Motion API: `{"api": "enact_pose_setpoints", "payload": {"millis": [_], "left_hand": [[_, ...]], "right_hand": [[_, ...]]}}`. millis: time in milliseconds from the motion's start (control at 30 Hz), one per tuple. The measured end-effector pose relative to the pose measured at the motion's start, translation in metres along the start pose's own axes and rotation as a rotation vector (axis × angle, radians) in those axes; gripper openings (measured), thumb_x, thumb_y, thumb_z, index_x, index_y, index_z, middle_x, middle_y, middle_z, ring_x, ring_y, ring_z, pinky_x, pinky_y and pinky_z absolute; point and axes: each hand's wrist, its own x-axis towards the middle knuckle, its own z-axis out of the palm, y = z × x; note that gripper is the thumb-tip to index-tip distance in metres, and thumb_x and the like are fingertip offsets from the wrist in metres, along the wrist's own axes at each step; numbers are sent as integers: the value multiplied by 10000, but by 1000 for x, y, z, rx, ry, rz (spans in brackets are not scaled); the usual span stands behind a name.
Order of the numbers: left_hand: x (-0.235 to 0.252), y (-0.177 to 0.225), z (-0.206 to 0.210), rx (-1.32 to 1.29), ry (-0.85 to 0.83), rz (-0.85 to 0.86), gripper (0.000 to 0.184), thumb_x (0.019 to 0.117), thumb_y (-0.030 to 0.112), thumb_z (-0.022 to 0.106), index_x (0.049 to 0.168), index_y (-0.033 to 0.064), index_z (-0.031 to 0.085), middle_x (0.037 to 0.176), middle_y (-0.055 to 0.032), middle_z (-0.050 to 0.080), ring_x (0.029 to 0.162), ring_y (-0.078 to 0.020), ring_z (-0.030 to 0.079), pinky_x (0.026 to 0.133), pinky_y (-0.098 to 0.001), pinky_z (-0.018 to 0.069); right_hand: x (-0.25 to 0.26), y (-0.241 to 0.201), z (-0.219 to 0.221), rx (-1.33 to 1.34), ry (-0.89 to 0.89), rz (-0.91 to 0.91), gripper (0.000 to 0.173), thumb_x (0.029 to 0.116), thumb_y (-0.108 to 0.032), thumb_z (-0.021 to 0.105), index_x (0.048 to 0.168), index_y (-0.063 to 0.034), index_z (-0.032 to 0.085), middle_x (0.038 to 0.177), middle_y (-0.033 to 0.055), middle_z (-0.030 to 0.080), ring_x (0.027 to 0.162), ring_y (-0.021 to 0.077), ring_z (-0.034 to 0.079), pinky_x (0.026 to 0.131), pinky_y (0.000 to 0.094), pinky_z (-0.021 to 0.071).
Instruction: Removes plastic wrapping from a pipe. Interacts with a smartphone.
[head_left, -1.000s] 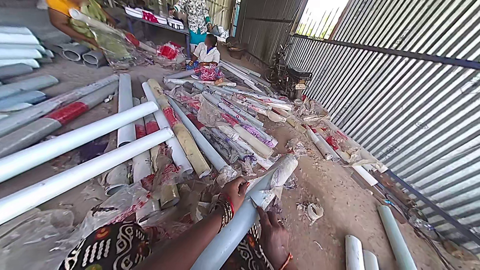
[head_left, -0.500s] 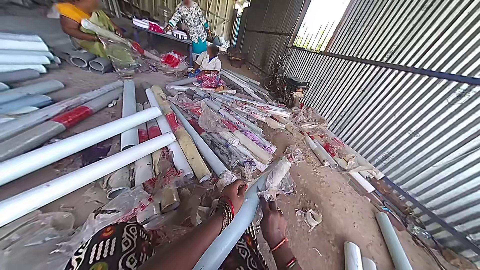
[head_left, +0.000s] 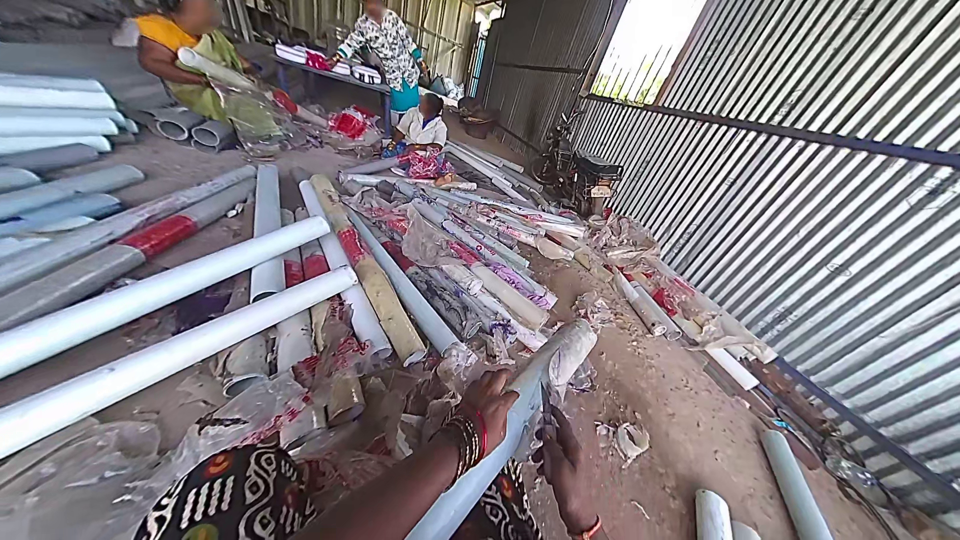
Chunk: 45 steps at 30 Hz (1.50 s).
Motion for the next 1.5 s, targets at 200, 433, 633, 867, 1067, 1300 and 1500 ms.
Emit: {"api": "enact_pose_setpoints", "payload": {"millis": [200,433,633,867,1067,1300,1500], "left_hand": [[14,-6,0,21,-148,-44,422,1106,264,467,1414,0,584,1539,-251,452,1405,-439,447,1136,-559,374],[29,5,-5,-45,-198,-133,392,1061,287,574,1282,-29,644,1433,-273,514,1369,-443,462,1130,-546,383],[31,30,-3,162,-261,-179,406,1065,183,542,1383,-69,543,1537,-261,416,1434,-436,400,1112,-548,404],[39,28,-5,163,-166,-296,433,1109,209,452,1429,-81,488,1509,-286,439,1436,-430,414,1122,-533,401],[41,15,-10,113,-89,-286,411,1111,207,446,1397,-79,521,1471,-281,482,1389,-427,476,1114,-518,419],[32,-10,-4,-174,-33,-93,335,1102,107,421,1276,-116,600,1312,-323,574,1285,-434,544,1136,-493,393],[23,-13,4,-133,-11,-22,355,1057,226,571,1308,-7,667,1378,-297,556,1301,-442,527,1125,-529,398]], "right_hand": [[-32,-13,-19,-617,52,-392,352,881,-96,607,1179,61,711,912,205,738,717,342,721,657,538,579],[-45,-32,-35,-757,-88,-204,326,906,-88,613,1189,35,717,974,219,739,835,402,729,732,604,561],[-43,-29,-39,-770,-26,-103,331,920,-101,600,1208,13,717,992,209,745,867,405,733,747,619,557],[-50,-28,-30,-766,-97,-15,327,954,-135,590,1236,-21,709,1025,204,737,902,395,724,765,610,550],[-53,-15,-28,-724,-4,-69,341,935,-118,593,1238,-9,707,989,192,742,840,380,728,723,595,558],[-48,-15,-25,-698,30,-157,352,926,-127,599,1238,-2,701,957,187,741,786,373,727,678,590,562],[-51,-21,-19,-692,-15,-210,319,921,-134,613,1191,1,715,941,182,738,787,368,728,672,581,571]]}}
